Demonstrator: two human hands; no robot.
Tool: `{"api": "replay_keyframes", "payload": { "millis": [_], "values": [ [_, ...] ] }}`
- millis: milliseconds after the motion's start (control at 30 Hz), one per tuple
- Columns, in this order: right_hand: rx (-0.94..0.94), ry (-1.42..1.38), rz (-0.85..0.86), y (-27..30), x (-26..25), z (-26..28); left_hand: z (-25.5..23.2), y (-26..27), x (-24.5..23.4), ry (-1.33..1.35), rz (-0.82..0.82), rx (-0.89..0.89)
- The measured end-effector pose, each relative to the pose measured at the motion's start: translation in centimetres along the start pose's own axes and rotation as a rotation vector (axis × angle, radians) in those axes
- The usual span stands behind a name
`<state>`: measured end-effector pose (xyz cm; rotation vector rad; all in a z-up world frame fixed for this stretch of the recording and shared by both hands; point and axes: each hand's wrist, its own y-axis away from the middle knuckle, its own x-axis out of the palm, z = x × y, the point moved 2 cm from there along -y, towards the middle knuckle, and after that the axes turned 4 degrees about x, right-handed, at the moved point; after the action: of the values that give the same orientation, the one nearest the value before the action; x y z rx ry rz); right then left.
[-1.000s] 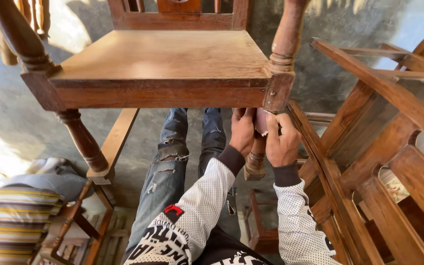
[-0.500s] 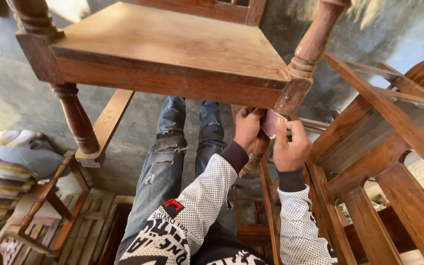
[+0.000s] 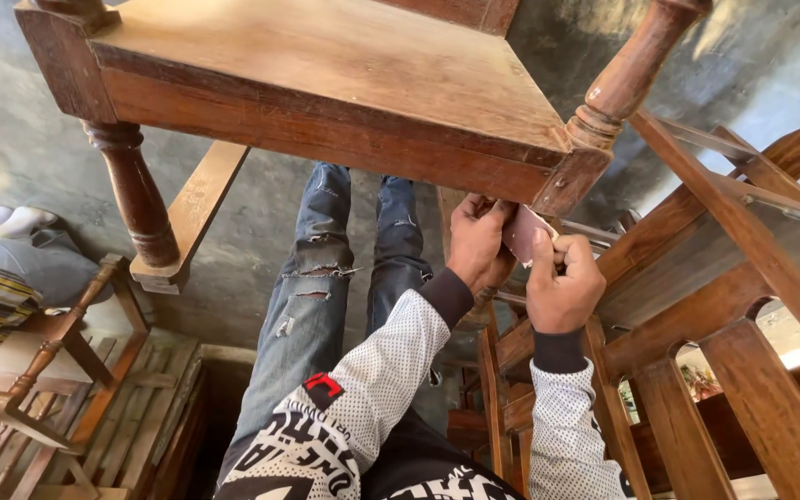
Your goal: Sanding the joint of a wooden chair leg with sandpaper to smooth the surface
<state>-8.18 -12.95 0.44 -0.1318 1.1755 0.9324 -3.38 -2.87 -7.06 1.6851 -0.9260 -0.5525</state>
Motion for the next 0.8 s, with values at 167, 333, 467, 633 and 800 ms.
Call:
{"api": "replay_keyframes", "payload": {
  "millis": [167, 333, 467, 633, 800],
  "values": [
    [-0.040, -0.058, 0.013, -0.6, 1.0, 1.8, 2.7, -2.6, 0.1, -0.220, -0.049, -0.047],
    [0.043, -0.008, 0.030, 0.5, -1.6, 0.3, -0.1, 1.6, 0.5, -0.362, -0.124, -0.011],
    [-0.073, 0.039, -0.009, -0.9, 1.8, -0.1, 2.6, -1.6, 0.3, -0.368, -0.133, -0.059],
    [0.032, 0.016, 0.020, 0.6, -1.5, 1.0, -2.1, 2.8, 1.9, -0.399, -0.099, -0.029],
    [-0.030, 0.044, 0.008, -0.4, 1.1, 1.4, 2.7, -1.1, 0.0, -0.389, -0.133, -0.017]
  ]
}}
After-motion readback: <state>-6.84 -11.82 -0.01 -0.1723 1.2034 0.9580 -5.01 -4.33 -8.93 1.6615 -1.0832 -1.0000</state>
